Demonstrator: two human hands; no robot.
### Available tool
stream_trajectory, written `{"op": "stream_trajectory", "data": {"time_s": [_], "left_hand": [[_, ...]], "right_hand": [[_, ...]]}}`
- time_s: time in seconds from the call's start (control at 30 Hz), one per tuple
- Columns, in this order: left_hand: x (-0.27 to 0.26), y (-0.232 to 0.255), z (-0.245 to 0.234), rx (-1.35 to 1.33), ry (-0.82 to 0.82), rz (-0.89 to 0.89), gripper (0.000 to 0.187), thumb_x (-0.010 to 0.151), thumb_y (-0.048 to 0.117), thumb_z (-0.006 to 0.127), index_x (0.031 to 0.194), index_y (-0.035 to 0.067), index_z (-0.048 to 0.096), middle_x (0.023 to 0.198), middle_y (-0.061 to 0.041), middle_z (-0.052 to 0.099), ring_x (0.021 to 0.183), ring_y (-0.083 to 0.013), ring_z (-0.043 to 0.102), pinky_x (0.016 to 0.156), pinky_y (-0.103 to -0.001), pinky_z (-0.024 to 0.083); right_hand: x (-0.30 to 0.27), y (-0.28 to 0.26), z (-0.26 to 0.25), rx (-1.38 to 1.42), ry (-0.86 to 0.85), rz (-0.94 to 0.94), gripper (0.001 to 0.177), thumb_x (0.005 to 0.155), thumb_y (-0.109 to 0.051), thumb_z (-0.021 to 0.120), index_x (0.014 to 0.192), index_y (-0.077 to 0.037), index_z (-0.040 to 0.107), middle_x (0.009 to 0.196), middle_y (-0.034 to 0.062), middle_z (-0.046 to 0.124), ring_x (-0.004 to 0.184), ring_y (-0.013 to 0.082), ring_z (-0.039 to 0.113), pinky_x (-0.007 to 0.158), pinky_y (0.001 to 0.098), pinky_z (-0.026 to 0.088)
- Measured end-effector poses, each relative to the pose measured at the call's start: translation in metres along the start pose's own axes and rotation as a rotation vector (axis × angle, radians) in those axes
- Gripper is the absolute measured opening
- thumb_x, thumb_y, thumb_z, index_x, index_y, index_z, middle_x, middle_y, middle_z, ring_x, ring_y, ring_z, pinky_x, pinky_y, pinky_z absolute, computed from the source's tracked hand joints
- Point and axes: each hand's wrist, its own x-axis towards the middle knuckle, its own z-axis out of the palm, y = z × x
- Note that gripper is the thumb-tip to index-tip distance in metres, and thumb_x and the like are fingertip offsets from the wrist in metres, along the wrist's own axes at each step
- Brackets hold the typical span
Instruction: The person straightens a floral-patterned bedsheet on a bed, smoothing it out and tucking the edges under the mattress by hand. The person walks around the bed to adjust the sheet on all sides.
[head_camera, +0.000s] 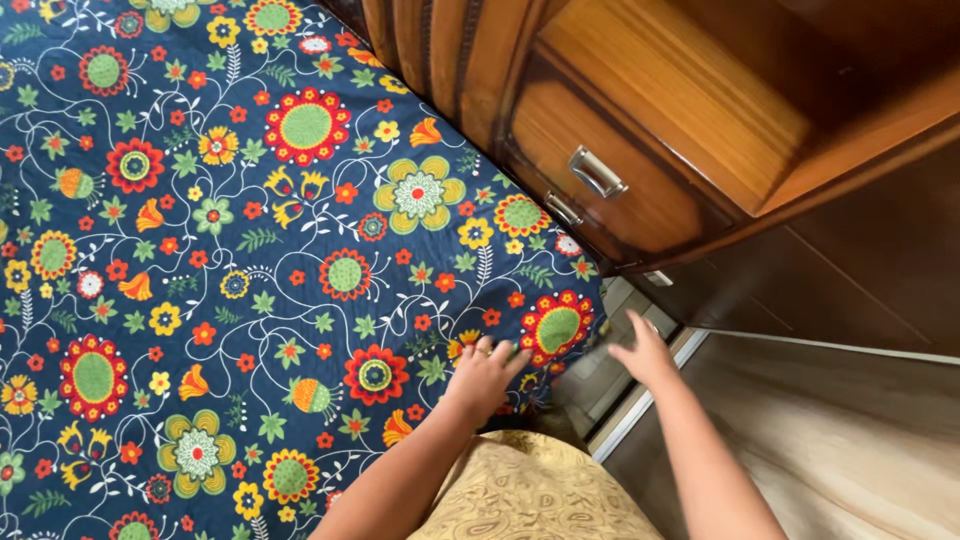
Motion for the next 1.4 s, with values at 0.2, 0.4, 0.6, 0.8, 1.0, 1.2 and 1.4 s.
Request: {"op": "stream_trajectory", "data": {"time_s": [0.2, 0.4, 0.6, 0.8, 1.0, 1.2, 1.4], "left_hand": [[-0.009, -0.012, 0.054, -0.1, -0.043, -0.245, 0.051, 0.081, 0.032, 0.083, 0.119, 0.006, 0.061, 0.12, -0.015, 0.059, 0.117, -0.0374, 0.059, 0.082, -0.045, 0.056], [-0.004, -0.021, 0.099, -0.088, -0.093, -0.111, 0.026, 0.09, 0.015, 0.064, 0.115, 0.007, 0.067, 0.109, -0.012, 0.067, 0.103, -0.0348, 0.067, 0.078, -0.043, 0.058], [0.001, -0.004, 0.121, -0.241, -0.178, -0.043, 0.022, 0.095, 0.019, 0.062, 0.112, 0.008, 0.07, 0.11, -0.013, 0.069, 0.098, -0.0358, 0.07, 0.078, -0.047, 0.057], [-0.008, -0.016, 0.11, -0.609, -0.031, 0.02, 0.035, 0.083, 0.027, 0.075, 0.113, 0.009, 0.069, 0.103, -0.014, 0.071, 0.095, -0.0354, 0.069, 0.079, -0.046, 0.056], [-0.046, -0.054, 0.066, -0.728, 0.167, -0.2, 0.031, 0.089, 0.03, 0.074, 0.113, 0.01, 0.071, 0.099, -0.013, 0.074, 0.094, -0.0344, 0.071, 0.079, -0.045, 0.056], [-0.109, -0.095, 0.024, -0.782, 0.23, -0.411, 0.034, 0.091, 0.03, 0.071, 0.119, 0.01, 0.069, 0.103, -0.012, 0.075, 0.094, -0.0304, 0.072, 0.082, -0.04, 0.057], [-0.174, -0.133, -0.008, -0.799, 0.253, -0.543, 0.043, 0.087, 0.029, 0.071, 0.127, 0.015, 0.065, 0.108, -0.008, 0.075, 0.1, -0.0286, 0.073, 0.086, -0.04, 0.056]], "right_hand": [[0.07, -0.022, 0.03, 0.046, 0.056, -0.152, 0.094, 0.068, -0.009, 0.077, 0.153, -0.015, 0.038, 0.123, 0.0238, 0.066, 0.109, 0.038, 0.066, 0.093, 0.0446, 0.052], [0.08, -0.034, 0.016, -0.323, 0.06, -0.18, 0.023, 0.083, -0.025, 0.076, 0.094, -0.005, 0.072, 0.097, 0.0241, 0.071, 0.098, 0.0451, 0.065, 0.085, 0.0523, 0.053], [0.038, -0.013, -0.016, -0.469, 0.077, -0.012, 0.019, 0.091, -0.027, 0.068, 0.097, -0.009, 0.073, 0.099, 0.021, 0.073, 0.096, 0.0424, 0.068, 0.086, 0.0521, 0.055], [0.03, -0.085, -0.028, -0.681, 0.144, 0.073, 0.031, 0.093, -0.017, 0.065, 0.122, -0.007, 0.06, 0.119, 0.0208, 0.069, 0.098, 0.0379, 0.072, 0.081, 0.0493, 0.06], [-0.026, -0.177, -0.025, -0.579, 0.195, -0.451, 0.065, 0.08, -0.03, 0.075, 0.139, -0.016, 0.049, 0.148, 0.0134, 0.05, 0.124, 0.0352, 0.059, 0.098, 0.0453, 0.056], [-0.06, -0.233, -0.002, -0.815, -0.294, -0.265, 0.103, 0.079, -0.044, 0.085, 0.161, -0.036, 0.024, 0.169, 0.0055, 0.008, 0.154, 0.0298, 0.017, 0.112, 0.0576, 0.038], [-0.071, -0.265, 0.009, -0.933, -0.21, -0.071, 0.079, 0.084, -0.05, 0.078, 0.152, -0.029, 0.044, 0.16, 0.0036, 0.043, 0.152, 0.0277, 0.035, 0.114, 0.0588, 0.041]]}}
